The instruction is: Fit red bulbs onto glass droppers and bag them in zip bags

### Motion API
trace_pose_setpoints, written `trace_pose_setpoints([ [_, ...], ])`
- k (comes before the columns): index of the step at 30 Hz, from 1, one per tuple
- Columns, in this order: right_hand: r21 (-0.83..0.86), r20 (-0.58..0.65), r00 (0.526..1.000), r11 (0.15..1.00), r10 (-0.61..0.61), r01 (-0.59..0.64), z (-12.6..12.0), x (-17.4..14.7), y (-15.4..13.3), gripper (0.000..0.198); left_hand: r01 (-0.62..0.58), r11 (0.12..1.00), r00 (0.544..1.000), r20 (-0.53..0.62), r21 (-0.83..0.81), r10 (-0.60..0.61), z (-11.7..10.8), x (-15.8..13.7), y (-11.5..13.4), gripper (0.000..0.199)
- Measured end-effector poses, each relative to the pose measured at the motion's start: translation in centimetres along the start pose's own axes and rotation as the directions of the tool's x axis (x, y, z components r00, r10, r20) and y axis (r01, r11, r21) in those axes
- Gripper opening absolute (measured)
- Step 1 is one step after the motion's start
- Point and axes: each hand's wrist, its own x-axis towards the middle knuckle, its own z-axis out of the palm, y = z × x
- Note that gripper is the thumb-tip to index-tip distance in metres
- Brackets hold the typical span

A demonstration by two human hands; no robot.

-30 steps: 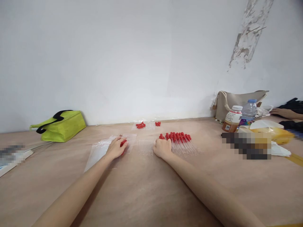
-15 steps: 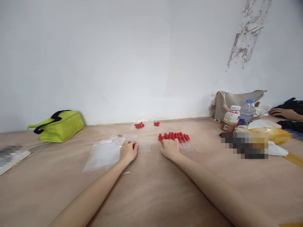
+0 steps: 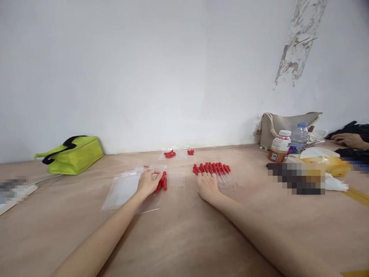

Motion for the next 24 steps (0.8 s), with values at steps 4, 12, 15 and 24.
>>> trace_pose_setpoints([
  [4, 0.043, -0.110, 0.983, 0.988, -0.146, 0.151, 0.1, -0.7, 0.5, 0.020, -0.098, 0.995, 0.995, -0.005, -0.001, 0.098, -0.8, -1.8, -0.2, 0.017],
  [12, 0.240, -0.253, 0.954, 0.945, -0.158, 0.221, 0.4, -2.6, 0.4, 0.021, -0.103, 0.952, 0.986, -0.095, 0.288, 0.135, 0.5, -3.9, 2.1, 0.029],
  [15, 0.263, -0.301, 0.944, 0.939, -0.136, 0.219, 0.4, -3.0, 0.4, 0.019, -0.074, 0.951, 0.990, -0.096, 0.301, 0.107, 0.5, -3.7, 2.5, 0.027],
  [24, 0.281, -0.314, 0.899, 0.875, -0.305, 0.395, 0.2, -4.6, 1.0, 0.018, -0.471, 0.866, 0.851, 0.171, -0.170, 0.497, -1.5, -7.1, 5.1, 0.014],
])
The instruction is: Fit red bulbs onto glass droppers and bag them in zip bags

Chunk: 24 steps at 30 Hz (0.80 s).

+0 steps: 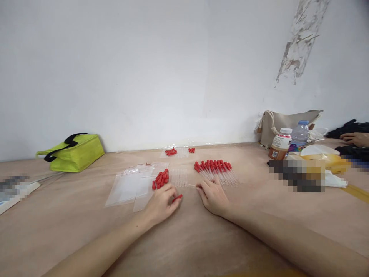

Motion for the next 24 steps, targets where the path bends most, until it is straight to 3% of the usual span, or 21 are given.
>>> trace_pose_setpoints([
  [3, 0.097, 0.016, 0.999, 0.994, -0.047, 0.045, -0.7, -0.6, -0.2, 0.017, -0.021, 0.995, 0.997, 0.066, -0.096, 0.027, 0.7, -0.7, 0.9, 0.015],
  [7, 0.200, -0.005, 0.999, 0.978, -0.050, 0.050, -1.2, -1.0, -0.3, 0.017, 0.069, 0.975, 0.998, -0.001, -0.211, -0.071, 1.8, -0.9, 0.7, 0.010],
  [9, 0.205, 0.006, 0.997, 0.976, -0.077, 0.074, -1.2, -1.1, -0.4, 0.017, 0.076, 0.967, 0.997, -0.005, -0.243, -0.080, 2.2, -1.0, 0.4, 0.018],
  [17, 0.168, 0.040, 0.991, 0.978, -0.129, 0.120, -1.0, -1.1, -0.4, 0.016, 0.056, 0.966, 0.998, 0.019, -0.253, -0.053, 2.2, -1.0, 0.8, 0.020],
  [24, 0.264, 0.057, 0.987, 0.955, -0.151, 0.131, -0.7, -1.1, -0.4, 0.019, 0.059, 0.968, 0.998, 0.010, -0.243, -0.058, 2.0, -0.9, 0.9, 0.023],
])
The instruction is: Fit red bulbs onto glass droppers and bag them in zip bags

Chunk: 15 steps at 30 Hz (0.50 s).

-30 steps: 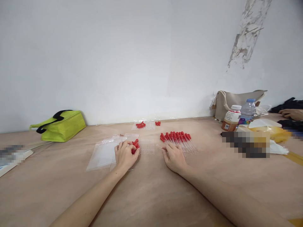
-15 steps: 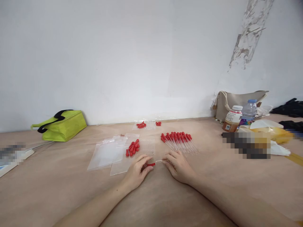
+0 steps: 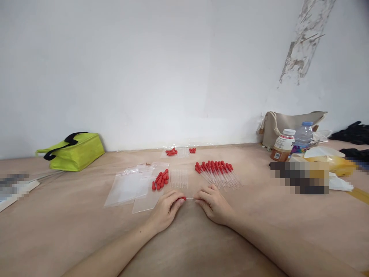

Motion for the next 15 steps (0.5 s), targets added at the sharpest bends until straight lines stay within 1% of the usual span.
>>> trace_pose_setpoints([
  [2, 0.020, 0.013, 1.000, 1.000, -0.005, 0.005, -0.02, 0.01, 0.09, 0.019, -0.013, 1.000, 1.000, 0.025, 0.007, 0.013, -0.07, 0.07, -0.04, 0.023],
  [7, 0.052, 0.036, 0.999, 0.998, -0.031, 0.029, -0.19, 0.02, 0.25, 0.023, -0.063, 0.993, 0.996, 0.071, 0.095, 0.056, -0.23, 0.30, -0.04, 0.021],
  [10, 0.036, 0.041, 0.999, 0.999, -0.009, 0.007, -0.19, -0.04, 0.19, 0.022, -0.077, 0.990, 0.993, 0.095, 0.116, 0.066, -0.18, 0.32, -0.03, 0.023],
  [15, -0.035, 0.051, 0.999, 0.999, -0.007, 0.009, 0.05, 0.05, -0.17, 0.024, -0.104, 0.981, 0.994, 0.053, 0.162, 0.096, -0.01, 0.08, -0.09, 0.023],
])
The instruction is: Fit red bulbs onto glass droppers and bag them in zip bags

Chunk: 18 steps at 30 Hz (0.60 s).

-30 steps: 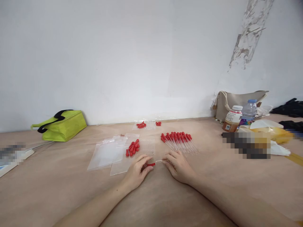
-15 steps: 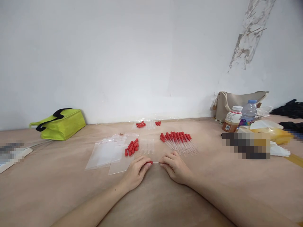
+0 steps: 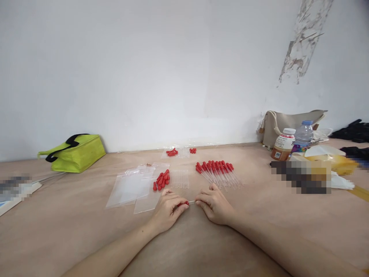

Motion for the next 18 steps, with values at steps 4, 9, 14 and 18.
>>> trace_pose_setpoints([
  [4, 0.004, -0.012, 0.999, 1.000, -0.029, 0.029, -0.02, 0.36, -0.13, 0.022, 0.023, 0.999, 1.000, -0.020, -0.030, -0.024, -0.02, -0.19, -0.07, 0.022],
  [9, 0.070, 0.002, 1.000, 0.997, -0.016, 0.016, -0.46, 0.38, 0.05, 0.022, 0.059, 0.994, 0.998, 0.022, -0.095, -0.058, -0.16, -0.17, -0.07, 0.022],
  [14, 0.073, 0.010, 1.000, 0.997, 0.022, -0.023, -0.55, -0.06, 0.30, 0.021, 0.063, 0.992, 0.998, 0.018, -0.105, -0.062, -0.12, 0.00, -0.06, 0.022],
  [18, 0.155, -0.033, 0.994, 0.983, 0.103, -0.097, -0.55, -0.25, 0.41, 0.017, 0.084, 0.991, 0.996, 0.009, -0.100, -0.084, -0.12, 0.02, -0.01, 0.019],
])
